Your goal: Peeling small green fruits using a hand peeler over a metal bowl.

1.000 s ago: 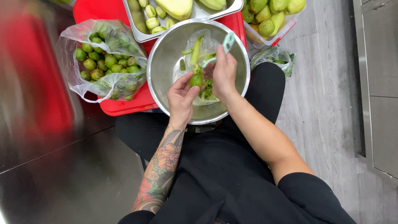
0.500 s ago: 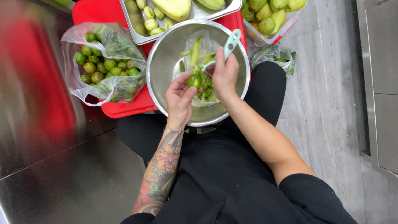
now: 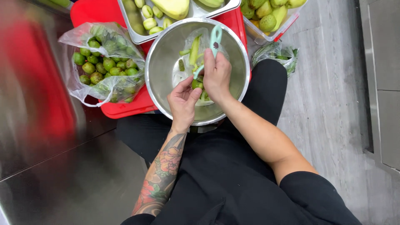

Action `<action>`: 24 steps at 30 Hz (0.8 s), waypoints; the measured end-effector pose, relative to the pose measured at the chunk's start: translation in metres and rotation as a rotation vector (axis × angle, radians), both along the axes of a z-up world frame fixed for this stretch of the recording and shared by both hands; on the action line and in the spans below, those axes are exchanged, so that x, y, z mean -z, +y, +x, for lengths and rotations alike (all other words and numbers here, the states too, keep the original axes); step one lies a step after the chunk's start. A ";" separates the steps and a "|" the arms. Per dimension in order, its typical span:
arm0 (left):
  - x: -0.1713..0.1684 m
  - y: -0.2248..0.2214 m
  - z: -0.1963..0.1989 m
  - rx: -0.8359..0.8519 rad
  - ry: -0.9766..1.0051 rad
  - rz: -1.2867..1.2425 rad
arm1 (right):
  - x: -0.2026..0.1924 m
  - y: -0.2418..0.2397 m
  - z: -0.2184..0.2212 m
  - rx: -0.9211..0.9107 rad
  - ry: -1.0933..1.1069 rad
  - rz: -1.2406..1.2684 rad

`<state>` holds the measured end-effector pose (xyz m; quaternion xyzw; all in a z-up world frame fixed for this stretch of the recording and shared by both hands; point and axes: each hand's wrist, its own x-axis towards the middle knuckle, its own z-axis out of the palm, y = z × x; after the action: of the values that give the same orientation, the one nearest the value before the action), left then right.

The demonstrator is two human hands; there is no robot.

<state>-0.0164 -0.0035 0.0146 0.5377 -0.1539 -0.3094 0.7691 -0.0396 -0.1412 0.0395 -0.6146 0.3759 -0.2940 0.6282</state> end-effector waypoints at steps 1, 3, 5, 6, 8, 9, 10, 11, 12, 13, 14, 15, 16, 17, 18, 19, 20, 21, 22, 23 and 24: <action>0.000 0.000 0.000 0.002 0.001 -0.001 | 0.008 -0.003 0.000 0.002 0.001 -0.001; 0.002 0.003 0.001 0.021 -0.001 0.013 | 0.025 -0.008 0.003 -0.028 -0.019 0.224; 0.007 0.005 0.005 0.039 0.042 -0.034 | 0.038 -0.017 0.008 -0.060 -0.033 0.379; 0.010 0.006 0.006 0.059 0.084 -0.084 | 0.043 -0.022 0.010 -0.092 -0.047 0.533; 0.005 0.006 0.009 0.089 0.139 -0.142 | 0.039 -0.023 0.012 -0.090 -0.057 0.517; 0.003 0.006 0.008 0.115 0.199 -0.201 | 0.037 -0.025 0.011 -0.092 -0.059 0.501; -0.004 0.002 0.006 0.112 0.201 -0.205 | 0.037 -0.027 0.005 -0.094 -0.056 0.497; -0.013 0.000 0.008 0.088 0.255 -0.232 | 0.037 -0.028 0.006 -0.060 -0.102 0.406; -0.021 -0.001 0.011 0.064 0.309 -0.260 | 0.036 -0.028 0.007 -0.026 -0.149 0.314; -0.011 0.002 0.011 0.058 0.312 -0.255 | 0.032 -0.021 0.004 -0.031 -0.146 0.320; -0.001 0.005 0.011 0.029 0.283 -0.222 | 0.027 -0.014 -0.001 -0.014 -0.196 0.358; 0.010 0.003 0.012 0.009 0.256 -0.195 | 0.022 -0.012 -0.006 0.010 -0.247 0.388; 0.007 0.000 0.012 0.012 0.259 -0.196 | 0.018 -0.007 -0.007 0.013 -0.245 0.386; 0.004 -0.002 0.010 -0.014 0.231 -0.162 | 0.014 -0.001 -0.009 -0.001 -0.236 0.398; 0.000 -0.004 0.008 -0.040 0.203 -0.127 | 0.010 0.006 -0.012 -0.015 -0.227 0.409; 0.003 -0.004 0.008 -0.039 0.202 -0.126 | 0.008 0.007 -0.010 -0.014 -0.228 0.409; 0.006 -0.003 0.007 -0.039 0.154 -0.119 | 0.006 0.008 -0.009 -0.026 -0.174 0.325; 0.009 -0.003 0.006 -0.039 0.108 -0.110 | 0.003 0.010 -0.008 -0.037 -0.118 0.242; 0.003 -0.004 0.005 -0.039 0.110 -0.109 | 0.004 0.009 -0.009 -0.036 -0.117 0.243; -0.003 -0.004 0.005 -0.016 0.091 -0.118 | 0.003 0.008 -0.008 -0.043 -0.096 0.187; -0.009 -0.004 0.005 0.008 0.072 -0.127 | 0.003 0.008 -0.006 -0.049 -0.075 0.132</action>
<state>-0.0109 -0.0073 0.0233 0.4758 -0.1473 -0.3212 0.8054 -0.0461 -0.1336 0.0361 -0.5692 0.3553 -0.2758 0.6882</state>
